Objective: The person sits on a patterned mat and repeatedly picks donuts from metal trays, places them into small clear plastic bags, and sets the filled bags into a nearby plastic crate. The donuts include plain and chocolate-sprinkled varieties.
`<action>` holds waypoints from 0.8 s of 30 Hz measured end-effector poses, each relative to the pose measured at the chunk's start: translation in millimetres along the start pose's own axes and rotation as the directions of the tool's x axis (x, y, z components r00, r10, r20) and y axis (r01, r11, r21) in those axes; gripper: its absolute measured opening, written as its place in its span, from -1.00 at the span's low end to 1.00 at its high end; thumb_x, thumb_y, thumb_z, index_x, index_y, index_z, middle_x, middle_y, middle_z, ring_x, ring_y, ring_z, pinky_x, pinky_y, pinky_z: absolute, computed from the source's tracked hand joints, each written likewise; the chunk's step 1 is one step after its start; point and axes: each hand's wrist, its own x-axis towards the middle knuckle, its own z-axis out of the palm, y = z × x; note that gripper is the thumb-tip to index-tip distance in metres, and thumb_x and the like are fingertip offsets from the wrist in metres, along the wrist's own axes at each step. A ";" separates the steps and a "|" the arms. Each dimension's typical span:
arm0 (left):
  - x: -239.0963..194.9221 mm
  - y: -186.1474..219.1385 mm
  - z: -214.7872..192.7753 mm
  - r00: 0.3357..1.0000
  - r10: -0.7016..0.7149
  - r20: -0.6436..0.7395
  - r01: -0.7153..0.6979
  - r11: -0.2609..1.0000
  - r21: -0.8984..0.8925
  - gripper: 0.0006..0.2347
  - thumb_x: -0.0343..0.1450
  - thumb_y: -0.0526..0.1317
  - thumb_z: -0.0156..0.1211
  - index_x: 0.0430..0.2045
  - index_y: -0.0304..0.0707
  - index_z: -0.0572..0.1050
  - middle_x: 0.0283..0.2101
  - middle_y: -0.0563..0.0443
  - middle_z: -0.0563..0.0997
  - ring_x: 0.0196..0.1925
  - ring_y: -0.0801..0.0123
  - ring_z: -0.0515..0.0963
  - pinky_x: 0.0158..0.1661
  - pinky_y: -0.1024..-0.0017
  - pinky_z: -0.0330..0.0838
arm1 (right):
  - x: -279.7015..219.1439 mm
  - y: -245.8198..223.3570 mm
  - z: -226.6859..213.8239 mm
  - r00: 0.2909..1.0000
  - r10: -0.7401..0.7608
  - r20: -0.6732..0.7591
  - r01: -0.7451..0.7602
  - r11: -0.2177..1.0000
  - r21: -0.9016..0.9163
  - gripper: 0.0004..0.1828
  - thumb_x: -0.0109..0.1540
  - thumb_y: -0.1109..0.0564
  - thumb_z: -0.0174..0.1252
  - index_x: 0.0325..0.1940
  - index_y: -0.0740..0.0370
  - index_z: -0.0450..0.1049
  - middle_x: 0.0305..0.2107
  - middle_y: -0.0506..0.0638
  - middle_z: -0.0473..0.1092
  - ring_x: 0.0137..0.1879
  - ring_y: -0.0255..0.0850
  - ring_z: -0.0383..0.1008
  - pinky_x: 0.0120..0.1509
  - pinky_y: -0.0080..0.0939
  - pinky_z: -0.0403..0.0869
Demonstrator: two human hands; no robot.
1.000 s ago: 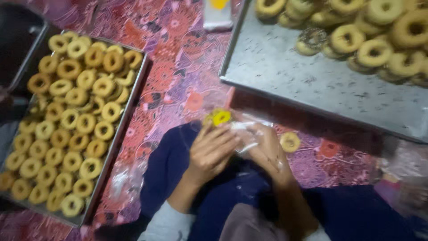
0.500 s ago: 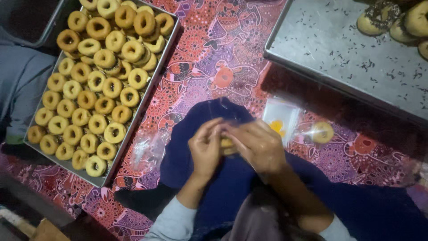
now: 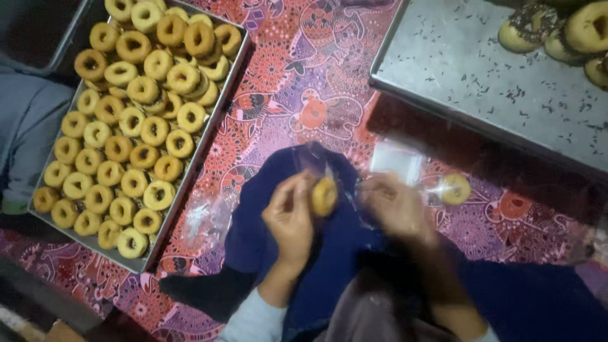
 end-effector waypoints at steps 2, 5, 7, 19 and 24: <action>-11.6 -2.0 -1.4 0.983 0.087 0.159 -0.095 0.994 0.046 -0.82 0.50 -0.38 0.17 -0.08 -0.53 0.58 0.01 -0.23 0.68 0.06 0.23 0.67 0.09 0.38 0.53 | -21.9 40.9 20.8 0.997 -0.043 0.068 0.021 0.957 0.289 -0.40 0.28 0.19 0.16 0.37 0.41 0.18 0.14 0.09 0.40 0.26 -0.16 0.39 0.24 -0.24 0.38; -16.4 -14.4 -6.2 0.871 0.487 0.067 -0.437 0.704 0.560 -0.73 0.42 -0.36 0.22 -0.10 -0.72 0.48 -0.05 -0.47 0.57 0.08 -0.05 0.51 0.10 0.23 0.38 | -26.9 100.1 44.2 0.986 0.159 0.043 -0.162 0.889 0.429 -0.54 0.37 0.12 0.01 0.32 0.35 0.28 0.09 0.04 0.49 0.17 -0.25 0.46 0.17 -0.30 0.43; -3.3 -29.8 -14.3 0.996 -0.085 0.005 0.083 0.980 0.180 -0.77 0.53 -0.28 0.03 -0.09 -0.49 0.57 -0.08 -0.17 0.65 -0.03 0.29 0.57 0.02 0.42 0.44 | -14.3 117.8 50.1 0.968 0.213 0.131 -0.250 0.848 0.467 -0.58 0.39 0.12 -0.02 0.30 0.36 0.38 0.05 0.07 0.53 0.10 -0.27 0.48 0.14 -0.32 0.43; -18.1 -48.7 -21.4 0.980 -0.165 0.110 0.181 0.973 -0.144 -0.90 0.54 -0.30 0.11 -0.15 -0.33 0.51 -0.26 0.14 0.52 -0.44 0.68 0.39 -0.42 0.65 0.28 | -18.5 67.2 52.9 0.884 -0.132 -0.448 0.230 0.958 0.173 -0.78 0.43 0.22 0.02 -0.16 0.37 0.55 -0.19 0.02 0.41 0.00 -0.27 0.41 0.16 -0.27 0.39; 0.8 -35.3 -16.1 0.964 -0.173 0.200 0.184 0.982 -0.036 -0.91 0.54 -0.34 0.17 -0.31 -0.42 0.55 -0.24 0.04 0.55 -0.46 0.62 0.38 -0.46 0.60 0.26 | -2.7 53.8 45.5 0.916 -0.072 -0.395 0.179 0.954 0.240 -0.76 0.41 0.20 0.02 -0.21 0.34 0.57 -0.26 -0.01 0.42 -0.07 -0.26 0.42 0.09 -0.30 0.41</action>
